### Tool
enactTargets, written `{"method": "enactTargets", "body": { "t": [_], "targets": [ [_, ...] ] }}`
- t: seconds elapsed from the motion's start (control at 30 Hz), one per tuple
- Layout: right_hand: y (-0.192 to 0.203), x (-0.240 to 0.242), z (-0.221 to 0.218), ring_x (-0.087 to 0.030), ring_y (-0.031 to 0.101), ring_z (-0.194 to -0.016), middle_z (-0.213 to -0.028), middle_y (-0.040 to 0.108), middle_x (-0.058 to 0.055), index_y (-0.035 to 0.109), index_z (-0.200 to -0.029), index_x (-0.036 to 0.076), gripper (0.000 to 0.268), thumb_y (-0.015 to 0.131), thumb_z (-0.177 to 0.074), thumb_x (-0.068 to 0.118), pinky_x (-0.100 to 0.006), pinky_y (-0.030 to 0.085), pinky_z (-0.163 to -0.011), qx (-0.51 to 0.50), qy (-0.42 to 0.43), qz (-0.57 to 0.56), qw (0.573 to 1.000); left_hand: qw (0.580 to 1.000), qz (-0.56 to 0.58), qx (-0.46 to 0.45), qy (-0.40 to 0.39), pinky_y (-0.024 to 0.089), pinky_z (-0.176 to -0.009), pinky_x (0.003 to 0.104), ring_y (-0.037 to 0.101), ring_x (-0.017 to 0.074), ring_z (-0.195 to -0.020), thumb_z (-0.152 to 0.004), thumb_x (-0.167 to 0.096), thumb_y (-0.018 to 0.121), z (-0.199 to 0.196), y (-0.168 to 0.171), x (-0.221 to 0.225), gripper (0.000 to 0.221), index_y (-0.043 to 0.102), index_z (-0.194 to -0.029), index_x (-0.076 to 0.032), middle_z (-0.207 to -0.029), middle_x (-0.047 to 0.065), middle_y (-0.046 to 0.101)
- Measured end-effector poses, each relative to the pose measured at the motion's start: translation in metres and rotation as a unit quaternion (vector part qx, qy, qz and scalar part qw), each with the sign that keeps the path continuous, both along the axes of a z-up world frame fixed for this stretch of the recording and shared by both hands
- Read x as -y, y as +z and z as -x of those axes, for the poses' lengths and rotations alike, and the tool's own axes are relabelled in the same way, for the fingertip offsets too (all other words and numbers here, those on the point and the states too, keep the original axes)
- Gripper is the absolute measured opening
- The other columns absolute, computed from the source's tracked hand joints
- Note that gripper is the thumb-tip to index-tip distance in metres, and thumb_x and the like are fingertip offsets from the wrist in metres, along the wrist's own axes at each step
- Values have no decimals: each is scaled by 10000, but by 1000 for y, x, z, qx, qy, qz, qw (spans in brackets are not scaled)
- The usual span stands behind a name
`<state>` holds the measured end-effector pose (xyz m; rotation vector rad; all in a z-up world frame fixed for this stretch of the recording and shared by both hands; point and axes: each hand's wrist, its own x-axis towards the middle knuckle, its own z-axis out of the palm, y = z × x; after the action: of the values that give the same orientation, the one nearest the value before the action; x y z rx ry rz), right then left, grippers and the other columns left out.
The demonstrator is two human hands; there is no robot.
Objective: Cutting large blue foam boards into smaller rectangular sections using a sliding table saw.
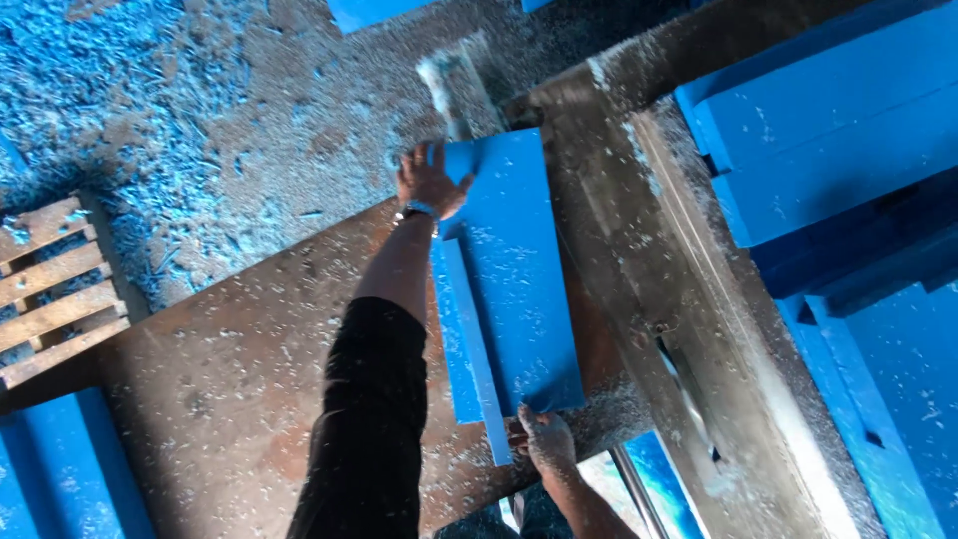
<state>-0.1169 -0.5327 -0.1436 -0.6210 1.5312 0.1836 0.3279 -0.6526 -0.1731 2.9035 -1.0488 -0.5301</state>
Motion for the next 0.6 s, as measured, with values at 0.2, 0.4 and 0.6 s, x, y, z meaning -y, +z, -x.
{"method": "enactTargets", "body": {
  "t": [0.2, 0.4, 0.6],
  "targets": [
    [-29, -19, 48, -221, 645, -552, -817, 741, -123, 675, -1060, -1, 311, 666, -1000, 304, -331, 513, -492, -13, 58, 50, 997, 999, 20, 16, 38, 338, -1039, 591, 343, 423, -1334, -886, -676, 568, 30, 9, -39, 875, 364, -1544, -135, -1561, 166, 305],
    [12, -22, 90, -202, 559, -648, -817, 582, -105, 601, -1246, 77, 390, 514, -1062, 409, -365, 452, -597, -59, 106, -7, 993, 996, 54, -10, 74, 292, -1079, 706, 301, 504, -1409, -880, -674, 588, 81, -5, -97, 903, 326, -1577, -164, -1568, 211, 320],
    [24, -42, 146, -227, 604, -713, -884, 631, -104, 626, -1179, 60, 482, 385, -1085, 467, -392, 501, -689, -46, 155, 52, 985, 995, 55, 11, 88, 223, -1125, 707, 270, 515, -1445, -877, -696, 579, 146, -6, -134, 927, 297, -1595, -181, -1611, 230, 260]
  ]
}}
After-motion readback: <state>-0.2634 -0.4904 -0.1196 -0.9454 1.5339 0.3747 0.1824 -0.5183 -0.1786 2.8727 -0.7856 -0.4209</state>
